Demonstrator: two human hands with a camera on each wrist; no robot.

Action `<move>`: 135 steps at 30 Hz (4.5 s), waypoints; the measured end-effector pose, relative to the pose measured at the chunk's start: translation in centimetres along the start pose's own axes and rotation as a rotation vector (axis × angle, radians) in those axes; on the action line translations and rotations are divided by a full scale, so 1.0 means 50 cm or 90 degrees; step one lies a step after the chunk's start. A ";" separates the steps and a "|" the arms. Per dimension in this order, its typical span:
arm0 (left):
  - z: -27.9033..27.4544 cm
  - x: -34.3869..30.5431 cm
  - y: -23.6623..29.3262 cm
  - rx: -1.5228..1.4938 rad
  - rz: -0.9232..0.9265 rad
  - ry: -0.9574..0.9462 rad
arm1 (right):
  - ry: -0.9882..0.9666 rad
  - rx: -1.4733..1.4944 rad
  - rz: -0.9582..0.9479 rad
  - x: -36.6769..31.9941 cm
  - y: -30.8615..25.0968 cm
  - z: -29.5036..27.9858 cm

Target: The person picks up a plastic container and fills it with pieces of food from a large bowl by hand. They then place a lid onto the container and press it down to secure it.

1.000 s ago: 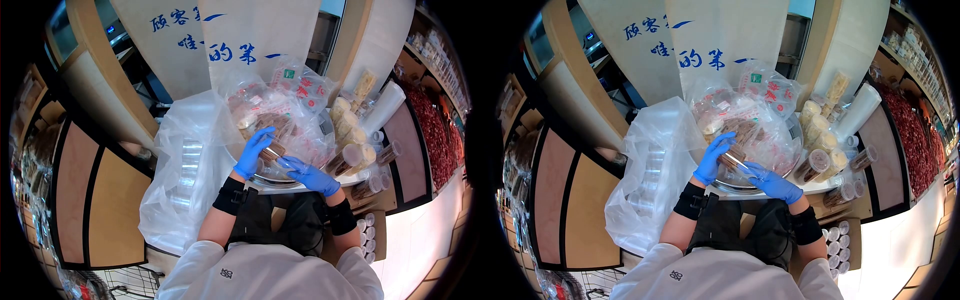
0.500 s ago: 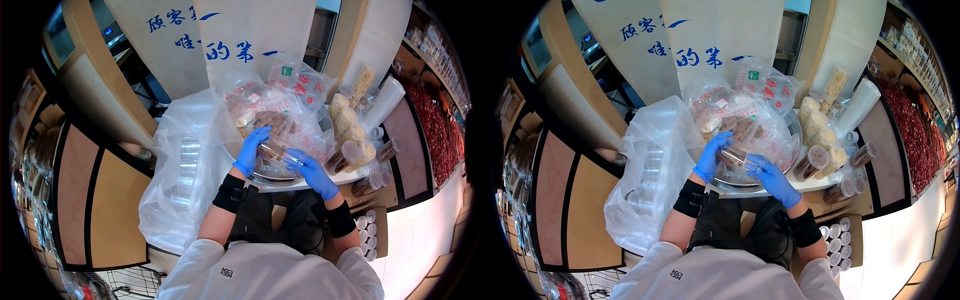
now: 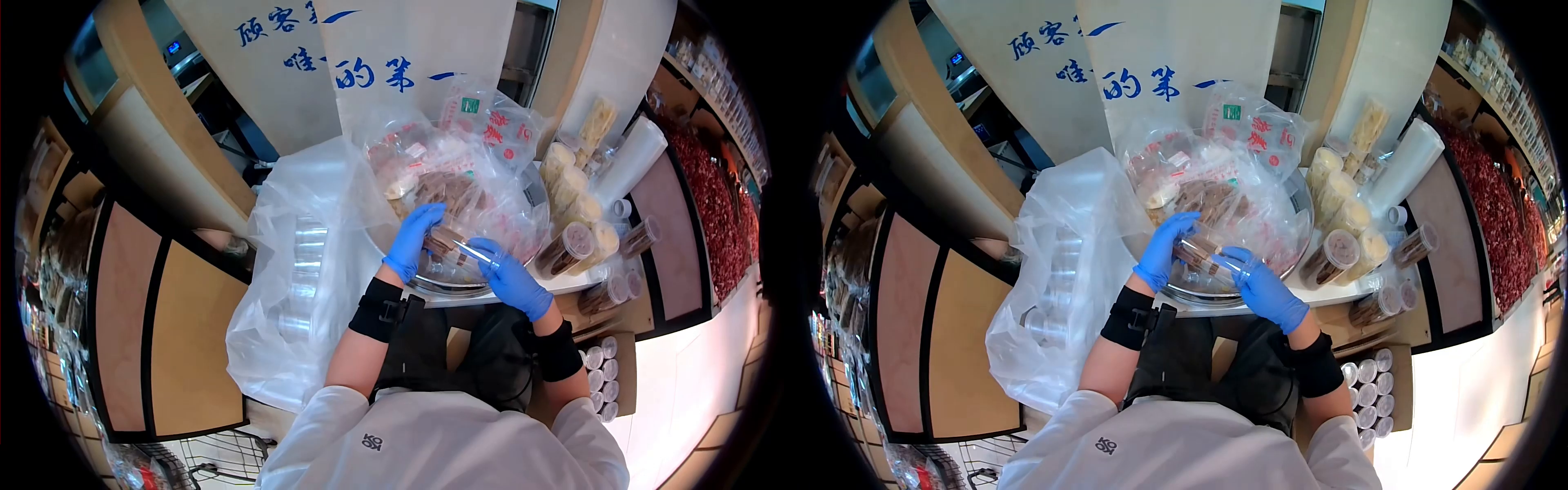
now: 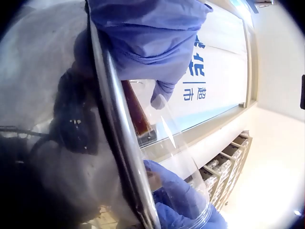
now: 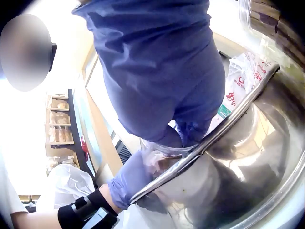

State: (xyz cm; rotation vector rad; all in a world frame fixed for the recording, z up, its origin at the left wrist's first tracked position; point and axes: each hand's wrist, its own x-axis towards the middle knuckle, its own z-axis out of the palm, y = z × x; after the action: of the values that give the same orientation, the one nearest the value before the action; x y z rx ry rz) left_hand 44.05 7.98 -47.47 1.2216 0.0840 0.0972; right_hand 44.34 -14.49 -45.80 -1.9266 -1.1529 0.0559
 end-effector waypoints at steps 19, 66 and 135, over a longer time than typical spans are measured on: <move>-0.008 0.007 -0.007 -0.034 0.001 -0.029 | -0.046 -0.051 -0.023 -0.023 -0.007 -0.005; -0.012 -0.007 0.005 -0.095 0.079 -0.118 | 0.068 1.076 0.314 0.018 -0.071 -0.023; -0.085 0.002 0.003 -0.430 -0.083 -0.074 | 0.308 0.497 0.103 0.142 0.190 0.099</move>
State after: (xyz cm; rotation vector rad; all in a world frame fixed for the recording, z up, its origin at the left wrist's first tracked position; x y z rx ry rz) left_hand 43.67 12.02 -48.76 0.5430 0.0246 -0.0587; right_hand 52.85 -7.93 -52.82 -1.2282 -0.5259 0.1028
